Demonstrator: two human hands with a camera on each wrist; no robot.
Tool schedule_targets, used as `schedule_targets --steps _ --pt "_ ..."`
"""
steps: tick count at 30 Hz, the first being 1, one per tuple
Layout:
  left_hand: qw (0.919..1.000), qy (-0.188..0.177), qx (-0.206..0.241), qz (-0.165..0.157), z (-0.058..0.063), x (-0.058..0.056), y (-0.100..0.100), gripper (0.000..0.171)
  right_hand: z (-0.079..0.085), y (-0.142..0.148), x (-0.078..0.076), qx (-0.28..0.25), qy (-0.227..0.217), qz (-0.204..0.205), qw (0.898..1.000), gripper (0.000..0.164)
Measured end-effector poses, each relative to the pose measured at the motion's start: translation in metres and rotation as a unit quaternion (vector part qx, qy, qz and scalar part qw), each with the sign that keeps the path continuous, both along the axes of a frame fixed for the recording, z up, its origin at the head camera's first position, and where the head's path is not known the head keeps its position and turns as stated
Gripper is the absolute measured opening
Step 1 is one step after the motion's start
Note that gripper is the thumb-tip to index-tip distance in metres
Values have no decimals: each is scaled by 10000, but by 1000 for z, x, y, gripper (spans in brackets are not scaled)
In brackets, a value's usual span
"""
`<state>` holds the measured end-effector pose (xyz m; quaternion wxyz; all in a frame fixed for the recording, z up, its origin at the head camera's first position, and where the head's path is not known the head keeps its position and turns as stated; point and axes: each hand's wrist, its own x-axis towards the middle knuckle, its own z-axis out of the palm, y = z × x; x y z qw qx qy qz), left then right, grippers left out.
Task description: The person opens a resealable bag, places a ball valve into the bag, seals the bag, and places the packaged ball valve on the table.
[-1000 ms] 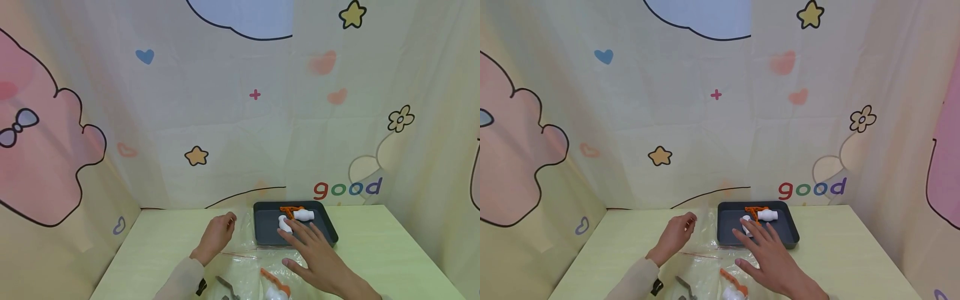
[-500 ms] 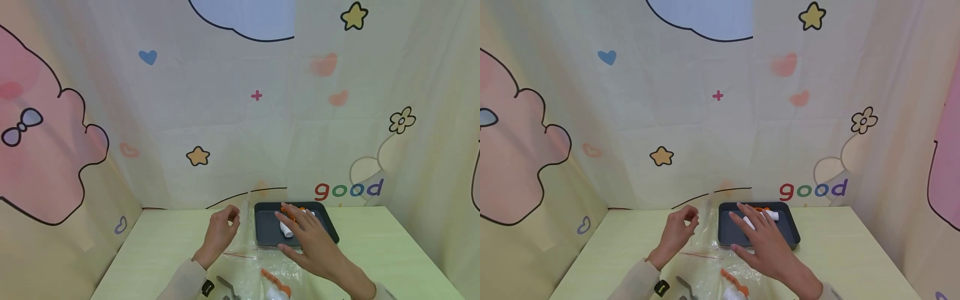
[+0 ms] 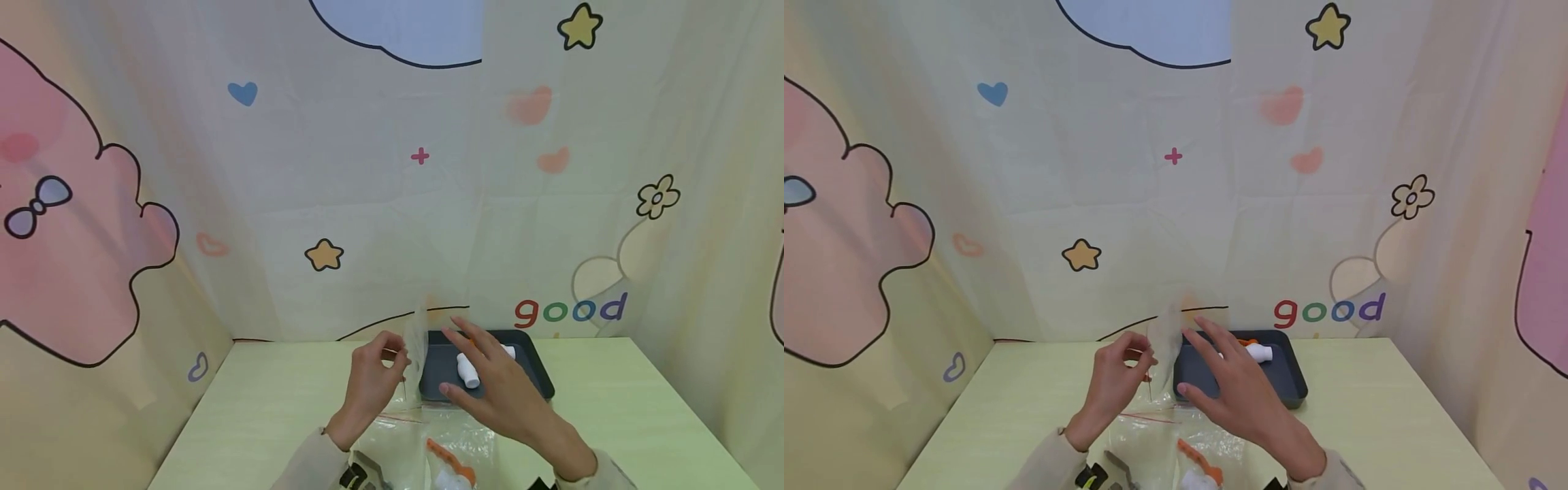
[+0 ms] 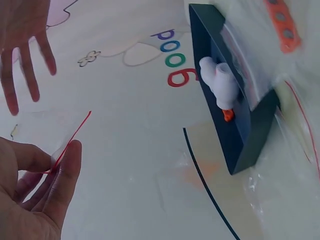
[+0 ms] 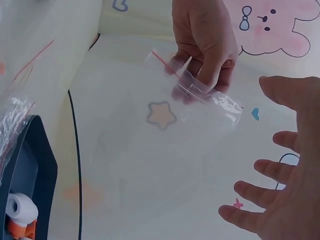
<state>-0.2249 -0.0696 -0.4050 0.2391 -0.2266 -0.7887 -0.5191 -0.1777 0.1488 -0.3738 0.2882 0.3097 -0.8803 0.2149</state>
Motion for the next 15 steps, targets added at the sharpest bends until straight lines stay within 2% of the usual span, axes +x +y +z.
schedule_targets --steps 7,15 --pt "9992 -101 338 -197 5 5 13 8 -1 -5 -4 -246 -135 99 9996 81" --pt "9987 -118 390 -303 6 10 24 7 -7 -5 -6 -363 -246 147 9989 87"
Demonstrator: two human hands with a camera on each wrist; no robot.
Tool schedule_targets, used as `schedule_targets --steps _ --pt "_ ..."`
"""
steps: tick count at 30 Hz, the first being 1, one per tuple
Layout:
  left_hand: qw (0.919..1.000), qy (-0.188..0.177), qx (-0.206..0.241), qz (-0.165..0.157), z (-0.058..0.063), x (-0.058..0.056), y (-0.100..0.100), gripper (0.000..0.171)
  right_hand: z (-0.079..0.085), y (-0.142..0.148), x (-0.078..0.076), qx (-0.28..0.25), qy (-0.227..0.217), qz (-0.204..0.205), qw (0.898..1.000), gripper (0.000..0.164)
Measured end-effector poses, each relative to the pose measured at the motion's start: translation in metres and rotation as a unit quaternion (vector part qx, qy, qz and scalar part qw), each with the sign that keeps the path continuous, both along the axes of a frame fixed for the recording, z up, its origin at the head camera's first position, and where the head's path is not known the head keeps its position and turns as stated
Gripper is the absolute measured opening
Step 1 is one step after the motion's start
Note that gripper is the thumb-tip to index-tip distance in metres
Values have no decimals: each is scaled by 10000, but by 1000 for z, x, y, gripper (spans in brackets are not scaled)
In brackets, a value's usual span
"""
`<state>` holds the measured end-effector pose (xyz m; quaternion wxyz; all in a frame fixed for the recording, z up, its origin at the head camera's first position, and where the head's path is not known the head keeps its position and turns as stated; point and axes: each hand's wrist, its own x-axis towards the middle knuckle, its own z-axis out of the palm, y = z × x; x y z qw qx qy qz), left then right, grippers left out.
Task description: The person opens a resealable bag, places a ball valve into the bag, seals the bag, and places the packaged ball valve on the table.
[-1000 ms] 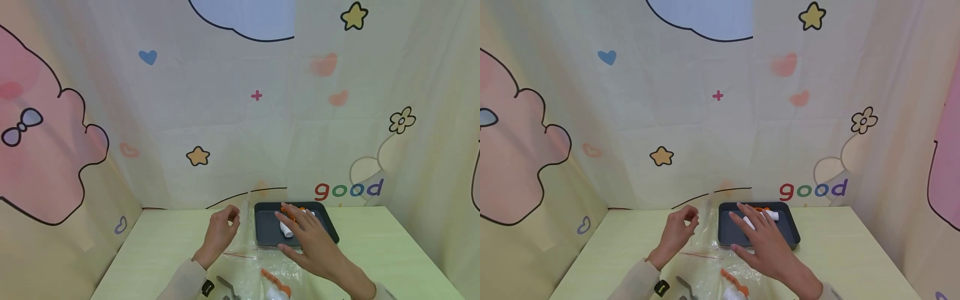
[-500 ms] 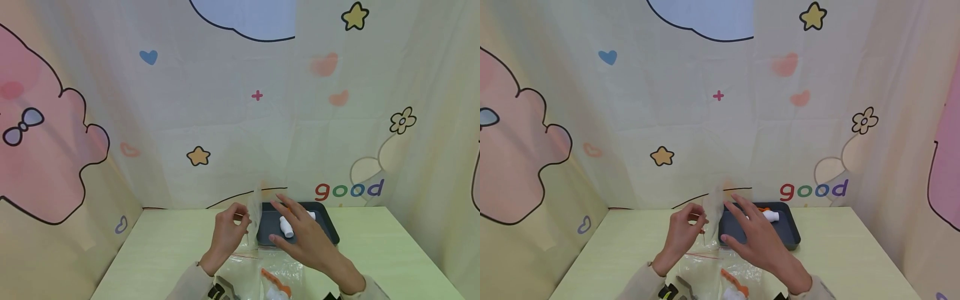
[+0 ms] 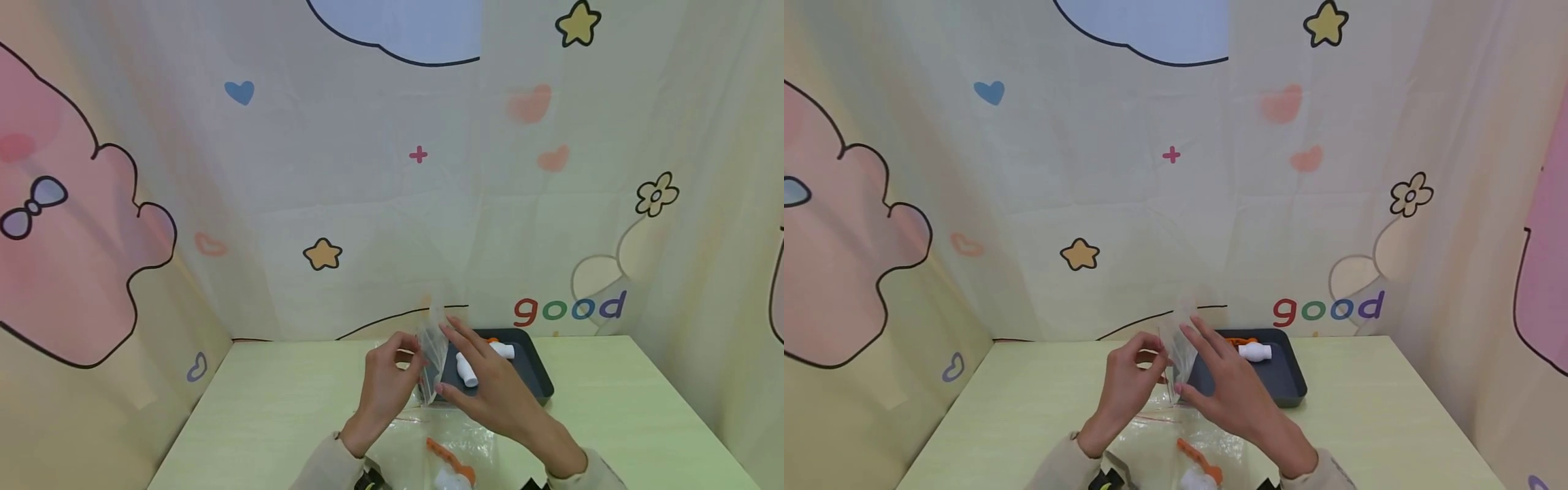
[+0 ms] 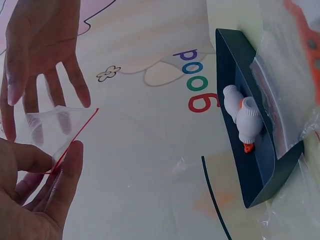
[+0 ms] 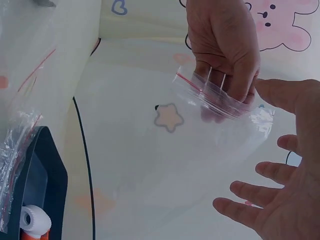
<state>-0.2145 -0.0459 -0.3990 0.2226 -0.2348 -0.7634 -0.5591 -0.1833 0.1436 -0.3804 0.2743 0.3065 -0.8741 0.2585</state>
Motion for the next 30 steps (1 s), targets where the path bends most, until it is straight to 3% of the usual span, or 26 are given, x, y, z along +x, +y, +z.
schedule_targets --steps 8,14,22,27,30 --pt "9997 138 -214 23 1 4 4 9 -6 1 -1 -124 -93 -173 9997 86" --pt "9998 34 -174 -107 1 8 7 6 -10 1 -2 -121 -269 -270 9992 84" --pt "9991 124 -338 -213 1 10 8 13 -11 -1 -3 -777 -272 -259 9963 47" --pt "9983 205 -517 -188 -1 11 10 25 -10 -4 -2 -992 -44 -461 9940 36" --pt "9980 317 -531 -137 -2 11 11 19 -10 -6 -3 -1006 89 -619 9930 29"
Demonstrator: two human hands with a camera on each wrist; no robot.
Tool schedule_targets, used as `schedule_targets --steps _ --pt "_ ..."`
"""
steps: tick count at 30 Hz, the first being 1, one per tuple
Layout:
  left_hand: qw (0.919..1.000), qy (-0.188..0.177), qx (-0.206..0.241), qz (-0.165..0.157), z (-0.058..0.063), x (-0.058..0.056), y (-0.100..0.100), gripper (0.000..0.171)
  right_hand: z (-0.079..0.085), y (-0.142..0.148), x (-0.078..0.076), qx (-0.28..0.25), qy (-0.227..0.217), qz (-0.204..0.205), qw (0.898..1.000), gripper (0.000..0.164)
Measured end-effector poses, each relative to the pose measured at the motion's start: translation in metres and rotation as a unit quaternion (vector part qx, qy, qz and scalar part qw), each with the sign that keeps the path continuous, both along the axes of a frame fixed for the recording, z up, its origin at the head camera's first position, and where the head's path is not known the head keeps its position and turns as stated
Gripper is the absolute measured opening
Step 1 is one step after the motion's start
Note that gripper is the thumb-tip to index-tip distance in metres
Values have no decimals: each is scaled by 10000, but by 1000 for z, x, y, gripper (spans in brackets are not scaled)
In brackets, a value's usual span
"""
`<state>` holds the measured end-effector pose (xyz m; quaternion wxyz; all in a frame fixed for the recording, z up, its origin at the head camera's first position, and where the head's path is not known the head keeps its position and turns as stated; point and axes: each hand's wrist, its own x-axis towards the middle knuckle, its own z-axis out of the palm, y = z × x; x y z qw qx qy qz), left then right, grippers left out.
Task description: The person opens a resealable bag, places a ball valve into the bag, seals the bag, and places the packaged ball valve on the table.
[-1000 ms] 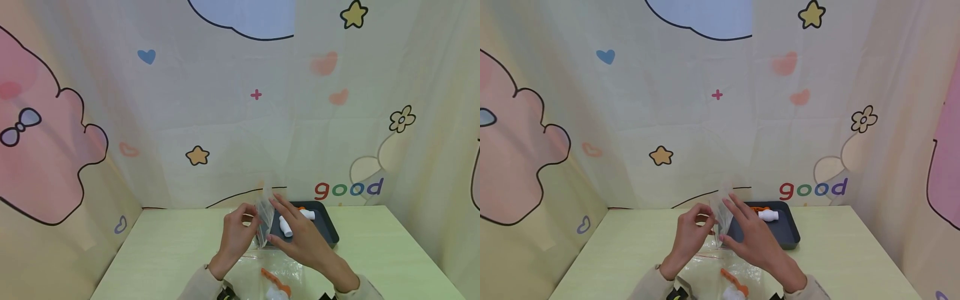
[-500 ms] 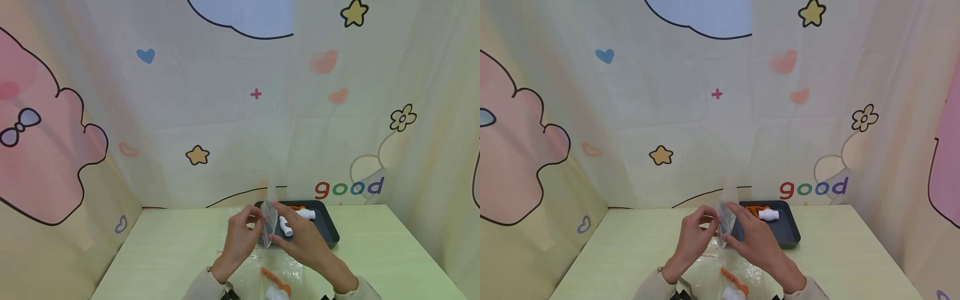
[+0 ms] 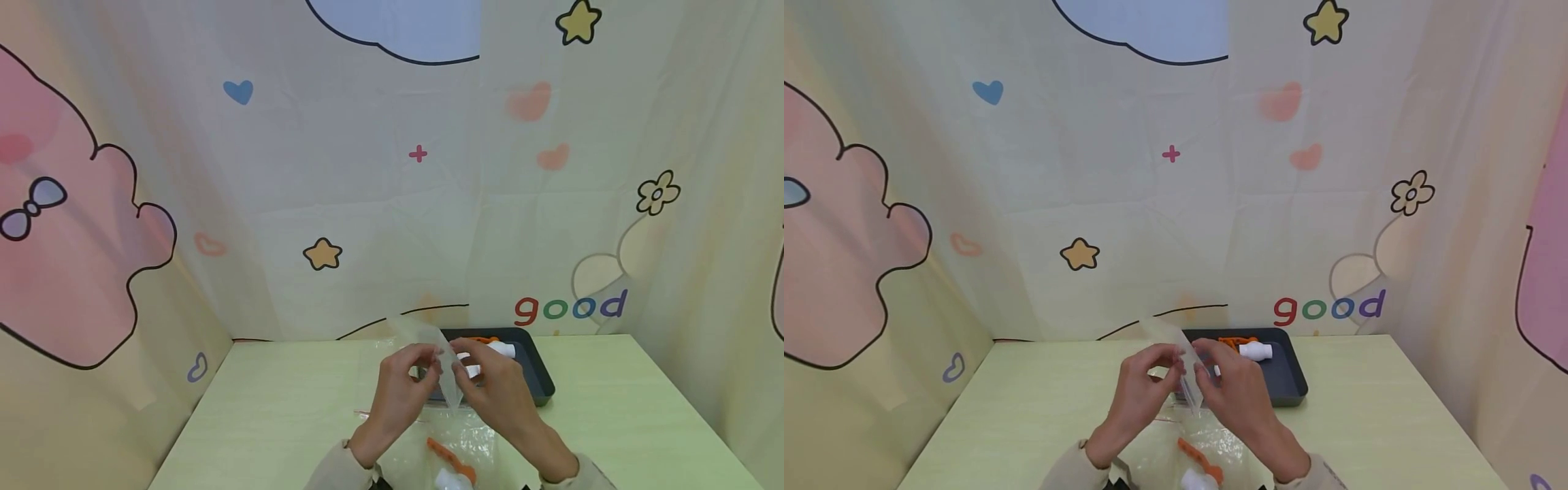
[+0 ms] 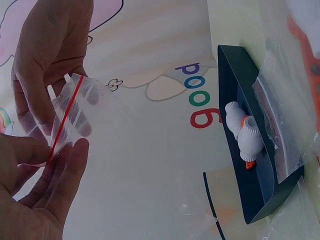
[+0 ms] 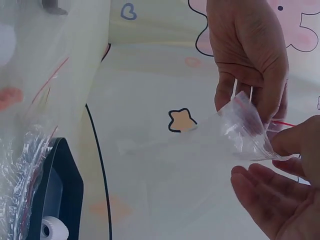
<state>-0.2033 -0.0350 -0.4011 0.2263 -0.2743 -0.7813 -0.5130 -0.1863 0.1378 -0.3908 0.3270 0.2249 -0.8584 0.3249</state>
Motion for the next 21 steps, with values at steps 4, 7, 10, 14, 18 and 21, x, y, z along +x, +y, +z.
schedule_targets --steps 4,7,10,14,18,21 --pt "9995 238 -89 194 -1 0 -1 17 -2 -1 -2 72 215 -200 9995 25" --pt "9987 342 -147 346 -2 0 -2 17 -4 -1 -3 58 273 -273 9992 26" --pt "9980 462 -149 408 -5 -1 -4 17 -6 0 -3 10 278 -321 9991 27" --pt "9960 727 -116 499 -11 -4 -7 22 -8 3 -6 -25 481 -436 9979 28" --pt "9953 756 -83 607 -14 -6 -13 23 -10 8 -9 -28 682 -634 9957 28" --pt "9957 583 -99 710 -14 -6 -18 21 -11 11 -11 -36 647 -768 9949 28"
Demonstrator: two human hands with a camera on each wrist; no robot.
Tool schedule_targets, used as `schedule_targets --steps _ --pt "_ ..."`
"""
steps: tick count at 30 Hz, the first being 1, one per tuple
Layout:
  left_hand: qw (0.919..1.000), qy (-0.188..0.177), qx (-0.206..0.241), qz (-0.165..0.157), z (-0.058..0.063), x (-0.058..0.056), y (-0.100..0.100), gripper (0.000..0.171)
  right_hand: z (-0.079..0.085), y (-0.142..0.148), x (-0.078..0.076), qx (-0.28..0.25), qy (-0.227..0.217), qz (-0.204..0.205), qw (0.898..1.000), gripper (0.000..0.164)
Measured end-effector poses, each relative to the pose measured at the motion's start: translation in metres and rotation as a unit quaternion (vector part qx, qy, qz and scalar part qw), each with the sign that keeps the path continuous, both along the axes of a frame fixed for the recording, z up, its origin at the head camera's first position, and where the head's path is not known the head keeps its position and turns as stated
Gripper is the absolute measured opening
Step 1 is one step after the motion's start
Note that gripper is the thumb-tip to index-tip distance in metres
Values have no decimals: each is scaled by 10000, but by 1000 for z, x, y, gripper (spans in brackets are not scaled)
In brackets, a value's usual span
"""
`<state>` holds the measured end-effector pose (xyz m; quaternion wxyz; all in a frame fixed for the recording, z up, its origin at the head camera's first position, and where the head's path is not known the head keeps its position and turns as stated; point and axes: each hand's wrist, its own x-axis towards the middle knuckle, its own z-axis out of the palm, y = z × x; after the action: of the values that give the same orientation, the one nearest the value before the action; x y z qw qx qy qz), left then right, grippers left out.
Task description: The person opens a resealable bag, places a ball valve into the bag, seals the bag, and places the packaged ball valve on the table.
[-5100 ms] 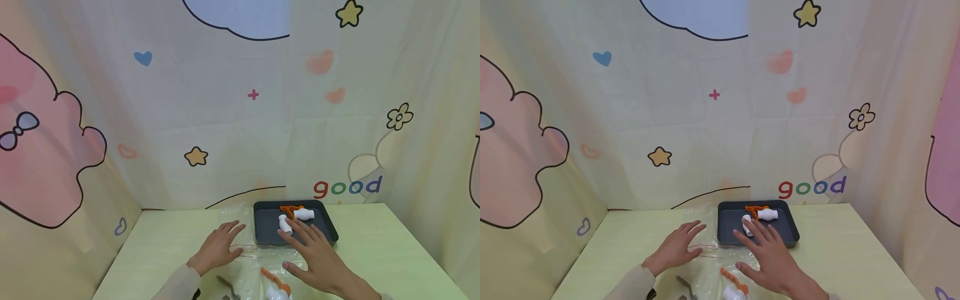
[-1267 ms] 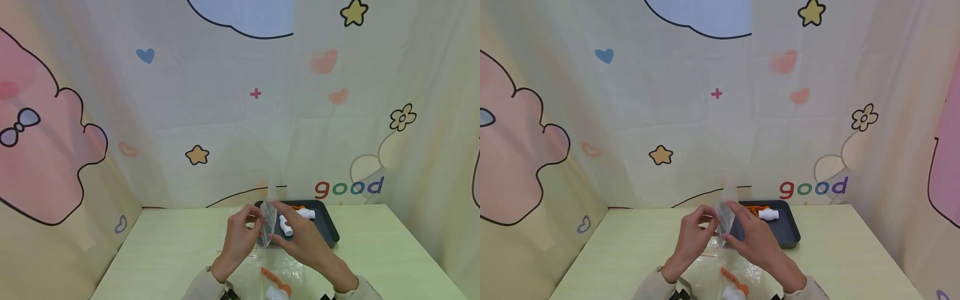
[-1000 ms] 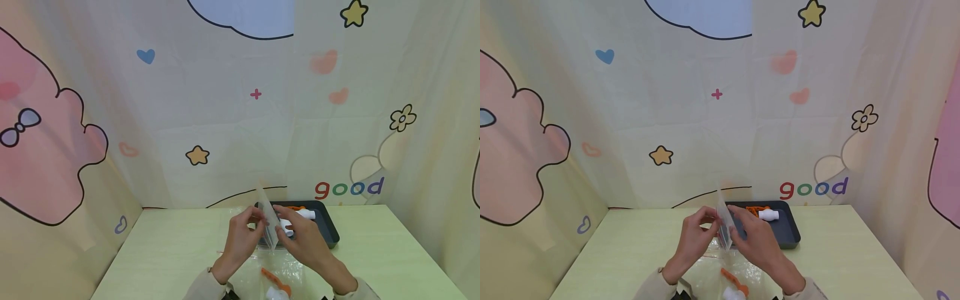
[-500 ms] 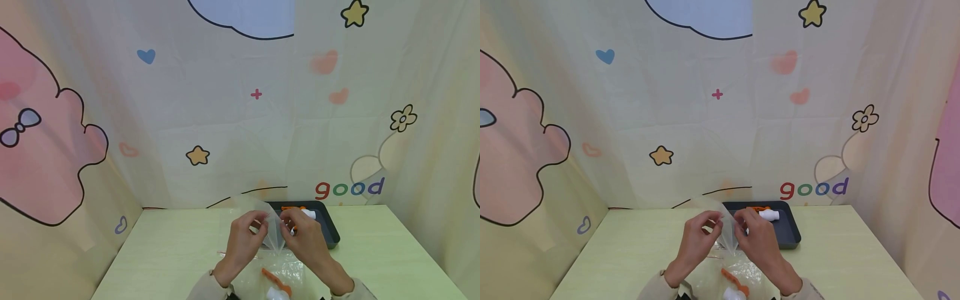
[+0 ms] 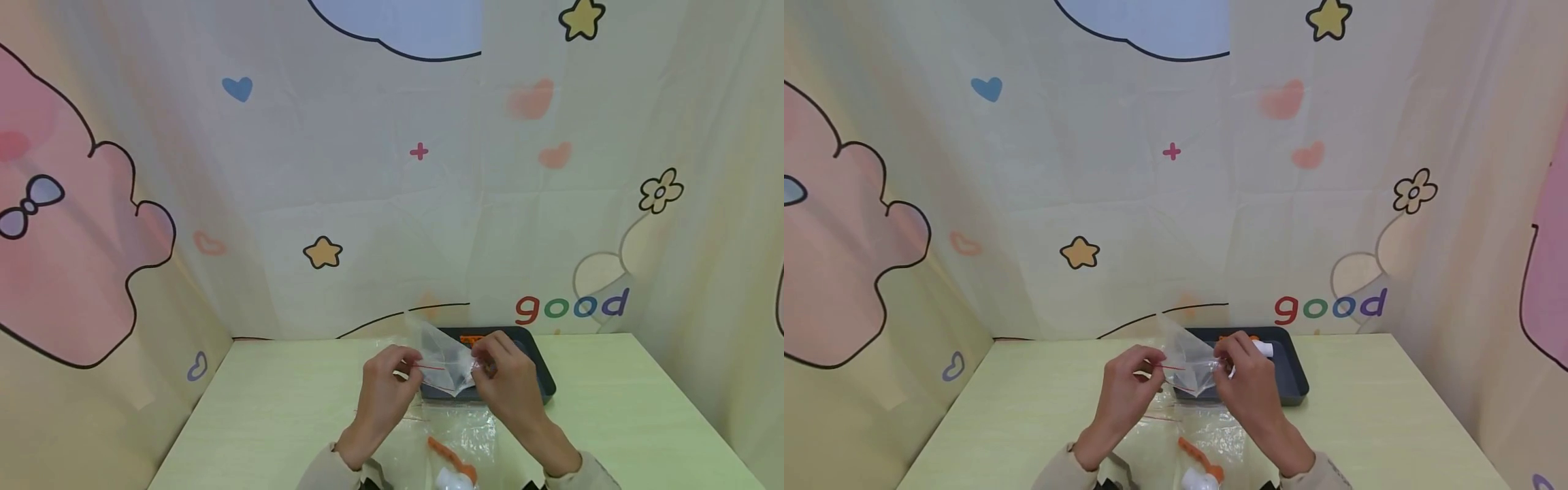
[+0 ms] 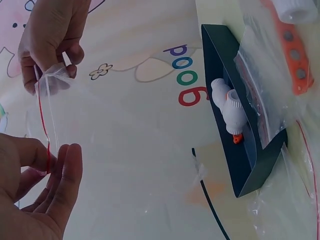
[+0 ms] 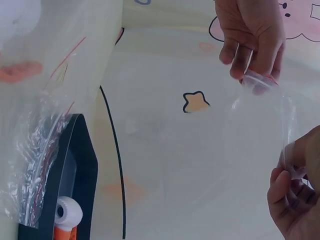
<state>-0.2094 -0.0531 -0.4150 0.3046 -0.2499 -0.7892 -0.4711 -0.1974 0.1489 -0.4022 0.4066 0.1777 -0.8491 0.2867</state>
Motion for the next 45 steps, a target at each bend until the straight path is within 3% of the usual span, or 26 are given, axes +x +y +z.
schedule_targets --steps 4,15,24,31,39,42,45 --pt "9996 -259 40 90 1 1 -6 18 -2 4 -2 -60 -112 -52 9999 27" --pt "9965 -764 174 -301 1 2 -15 18 -1 7 4 -196 -766 452 9958 24" --pt "9943 -978 257 -352 3 4 -17 14 6 1 14 -254 -1401 1190 9826 21" --pt "9929 -1037 268 -524 9 7 -21 10 9 -2 21 -138 -1988 1337 9708 20" --pt "9943 -1029 28 -291 14 11 -25 16 13 -2 30 78 -2566 1753 9504 15" --pt "9944 -1037 -57 -179 15 11 -28 16 14 0 32 195 -2568 1808 9492 21" --pt "9940 -1085 -110 -102 16 12 -31 16 14 3 34 469 -2341 1733 9555 30"
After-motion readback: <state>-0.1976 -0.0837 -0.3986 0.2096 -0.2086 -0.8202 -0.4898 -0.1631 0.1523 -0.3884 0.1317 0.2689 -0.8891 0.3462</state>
